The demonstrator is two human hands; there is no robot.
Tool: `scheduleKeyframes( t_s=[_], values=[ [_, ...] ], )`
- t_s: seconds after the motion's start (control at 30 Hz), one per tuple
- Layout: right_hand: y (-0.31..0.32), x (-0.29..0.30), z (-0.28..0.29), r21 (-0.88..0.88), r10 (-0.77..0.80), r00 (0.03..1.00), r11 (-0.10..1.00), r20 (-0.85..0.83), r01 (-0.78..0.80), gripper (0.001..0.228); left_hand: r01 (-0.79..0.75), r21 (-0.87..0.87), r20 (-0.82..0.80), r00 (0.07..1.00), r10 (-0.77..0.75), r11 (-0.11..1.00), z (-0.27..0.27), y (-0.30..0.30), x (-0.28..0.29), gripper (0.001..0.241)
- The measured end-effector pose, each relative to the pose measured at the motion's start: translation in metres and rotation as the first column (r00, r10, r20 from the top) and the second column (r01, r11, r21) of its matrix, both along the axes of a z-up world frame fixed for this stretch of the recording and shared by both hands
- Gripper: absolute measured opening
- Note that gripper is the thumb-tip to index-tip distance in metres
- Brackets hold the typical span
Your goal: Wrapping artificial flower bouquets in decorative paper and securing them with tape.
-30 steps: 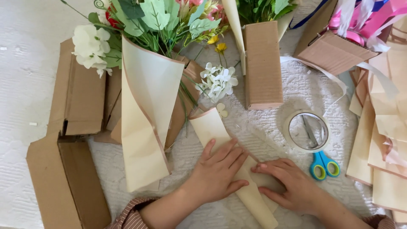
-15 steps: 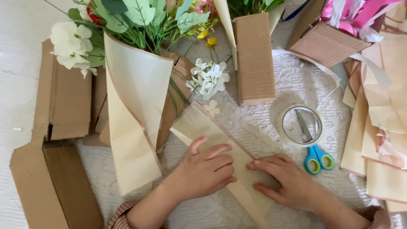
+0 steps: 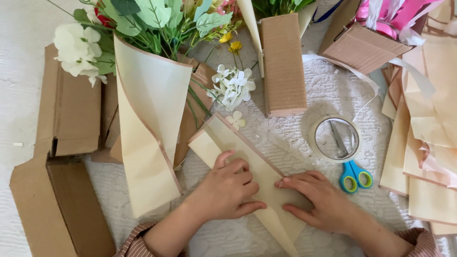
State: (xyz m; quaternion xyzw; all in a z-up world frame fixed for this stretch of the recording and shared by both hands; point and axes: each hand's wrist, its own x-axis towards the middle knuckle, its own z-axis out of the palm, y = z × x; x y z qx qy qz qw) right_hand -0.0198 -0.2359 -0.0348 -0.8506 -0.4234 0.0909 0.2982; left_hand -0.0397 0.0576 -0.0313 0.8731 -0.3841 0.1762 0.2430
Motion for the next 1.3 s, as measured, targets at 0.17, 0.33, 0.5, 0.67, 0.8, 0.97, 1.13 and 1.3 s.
scheduleKeyframes(
  t_s=[0.17, 0.33, 0.5, 0.67, 0.8, 0.97, 1.13, 1.3],
  values=[
    [-0.001, -0.001, -0.002, -0.006, -0.01, 1.0, 1.0, 0.004, 0.01, 0.051, 0.159, -0.063, -0.188, 0.968, -0.168, 0.985, 0.001, 0.011, 0.005, 0.028],
    [-0.003, 0.0, -0.004, -0.022, -0.024, 1.0, 0.999, -0.015, 0.024, 0.049, 0.18, -0.026, -0.14, 0.973, -0.182, 0.983, 0.0, 0.011, 0.003, 0.037],
    [-0.001, 0.0, -0.001, 0.011, -0.016, 0.999, 1.0, 0.029, 0.015, 0.048, 0.059, 0.045, 0.058, 0.996, -0.062, 0.997, -0.005, 0.006, 0.002, 0.041],
    [0.002, -0.003, 0.007, 0.17, 0.055, 0.956, 0.98, 0.289, -0.108, 0.054, -0.03, 0.041, 0.157, 0.987, 0.024, 0.999, -0.012, -0.002, 0.003, 0.048],
    [0.011, -0.013, 0.007, 0.173, 0.171, 0.946, 0.959, 0.275, -0.223, 0.047, -0.066, 0.06, 0.16, 0.986, 0.055, 0.996, -0.018, -0.006, 0.005, 0.05],
    [0.015, -0.012, -0.008, 0.097, 0.264, 0.933, 0.951, 0.244, -0.295, 0.041, -0.148, 0.074, 0.176, 0.975, 0.133, 0.986, -0.012, -0.007, 0.004, 0.05],
    [0.013, -0.014, -0.011, 0.102, 0.213, 0.964, 0.967, 0.161, -0.231, 0.043, -0.35, -0.022, 0.272, 0.899, 0.342, 0.936, 0.011, 0.0, 0.004, 0.043],
    [0.011, -0.012, -0.008, 0.116, 0.223, 0.968, 0.965, 0.111, -0.236, 0.05, -0.48, -0.177, 0.356, 0.782, 0.511, 0.859, 0.038, 0.007, -0.002, 0.03]
  ],
)
